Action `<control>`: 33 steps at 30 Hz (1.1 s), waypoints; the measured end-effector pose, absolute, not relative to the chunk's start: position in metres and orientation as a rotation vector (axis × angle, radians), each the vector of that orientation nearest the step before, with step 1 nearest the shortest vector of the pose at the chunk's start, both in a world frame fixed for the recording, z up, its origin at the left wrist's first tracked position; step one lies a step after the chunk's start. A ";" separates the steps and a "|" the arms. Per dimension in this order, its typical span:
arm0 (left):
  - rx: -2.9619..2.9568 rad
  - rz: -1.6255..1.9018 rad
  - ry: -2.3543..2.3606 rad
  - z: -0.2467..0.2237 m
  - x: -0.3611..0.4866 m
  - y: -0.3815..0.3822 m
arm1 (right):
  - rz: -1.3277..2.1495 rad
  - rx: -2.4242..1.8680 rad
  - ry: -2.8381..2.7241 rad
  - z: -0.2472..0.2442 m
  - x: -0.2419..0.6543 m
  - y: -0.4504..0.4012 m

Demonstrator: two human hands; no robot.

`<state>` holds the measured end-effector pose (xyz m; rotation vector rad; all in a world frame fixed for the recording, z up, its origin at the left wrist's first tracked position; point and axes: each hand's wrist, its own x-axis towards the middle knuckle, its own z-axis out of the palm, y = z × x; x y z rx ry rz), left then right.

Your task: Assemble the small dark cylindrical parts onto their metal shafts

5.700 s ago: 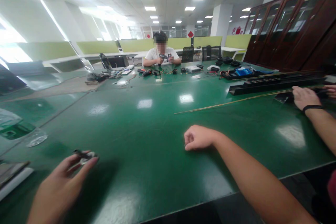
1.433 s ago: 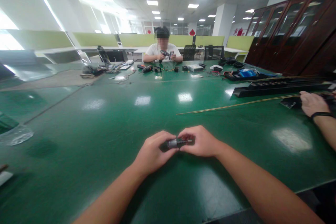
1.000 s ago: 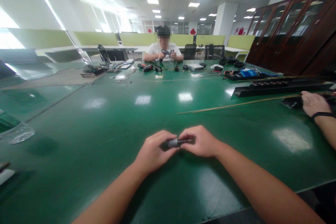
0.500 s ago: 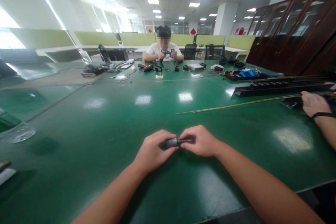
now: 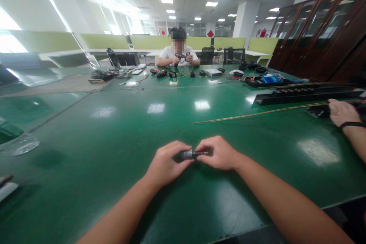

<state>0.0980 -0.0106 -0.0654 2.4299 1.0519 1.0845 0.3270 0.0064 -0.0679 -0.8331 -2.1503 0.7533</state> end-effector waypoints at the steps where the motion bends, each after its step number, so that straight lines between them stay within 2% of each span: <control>1: 2.430 1.083 1.053 -0.065 0.098 -0.011 | 0.755 -0.833 -2.151 -0.068 0.327 0.006; 33: 2.448 1.090 1.077 -0.063 0.097 -0.010 | 0.742 -0.960 -2.133 -0.069 0.327 0.007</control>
